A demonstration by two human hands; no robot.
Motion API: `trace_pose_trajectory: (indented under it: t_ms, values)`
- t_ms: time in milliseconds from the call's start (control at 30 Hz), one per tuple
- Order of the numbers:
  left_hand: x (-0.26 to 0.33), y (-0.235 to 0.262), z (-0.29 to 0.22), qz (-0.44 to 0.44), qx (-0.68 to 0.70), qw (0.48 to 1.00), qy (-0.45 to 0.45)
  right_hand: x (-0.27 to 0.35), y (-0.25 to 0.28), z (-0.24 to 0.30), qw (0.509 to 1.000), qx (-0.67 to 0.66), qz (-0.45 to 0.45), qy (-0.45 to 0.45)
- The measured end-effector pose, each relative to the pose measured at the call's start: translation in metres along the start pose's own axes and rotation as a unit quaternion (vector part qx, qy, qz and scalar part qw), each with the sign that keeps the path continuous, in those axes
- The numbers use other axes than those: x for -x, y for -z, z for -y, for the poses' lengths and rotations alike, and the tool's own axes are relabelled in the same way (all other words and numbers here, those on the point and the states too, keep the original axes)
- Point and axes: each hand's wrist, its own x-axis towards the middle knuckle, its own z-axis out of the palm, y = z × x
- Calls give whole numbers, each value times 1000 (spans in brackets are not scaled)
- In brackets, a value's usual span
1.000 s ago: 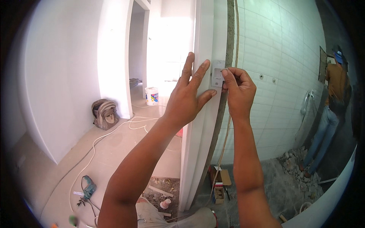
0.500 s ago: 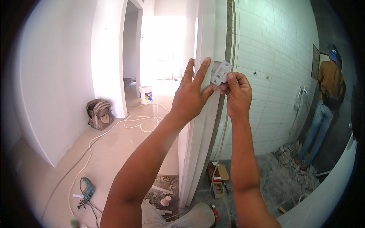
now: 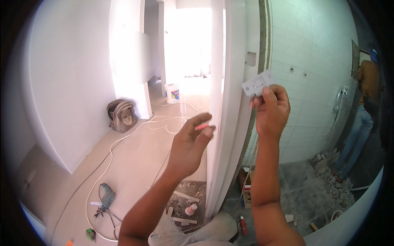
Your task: The person uses a utility knife to cut a rectangular recess into a white door frame, then fits a metal strike plate into the recess. They insert screws and use a screwdriver to secure the plate to the frame.
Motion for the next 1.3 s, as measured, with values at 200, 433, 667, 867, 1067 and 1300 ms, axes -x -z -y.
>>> trace_pose_trajectory:
  t_ms: [200,433,667,867,1067,1300]
  values:
    - [68,-2,52,-67,406,886,213,140,11,-7,941,24,144,-305]
    - [184,7,117,-96,529,758,369,245,62,-19,793,54,163,-585]
    - [238,8,126,-192,421,760,456,309,75,-32,743,175,195,-616]
    - [265,13,141,-271,379,750,469,323,57,-30,768,248,340,-482]
    - [260,30,139,-287,442,732,432,334,55,-33,793,274,482,-254]
    - [269,35,140,-271,428,760,407,344,57,-39,804,244,433,-327]
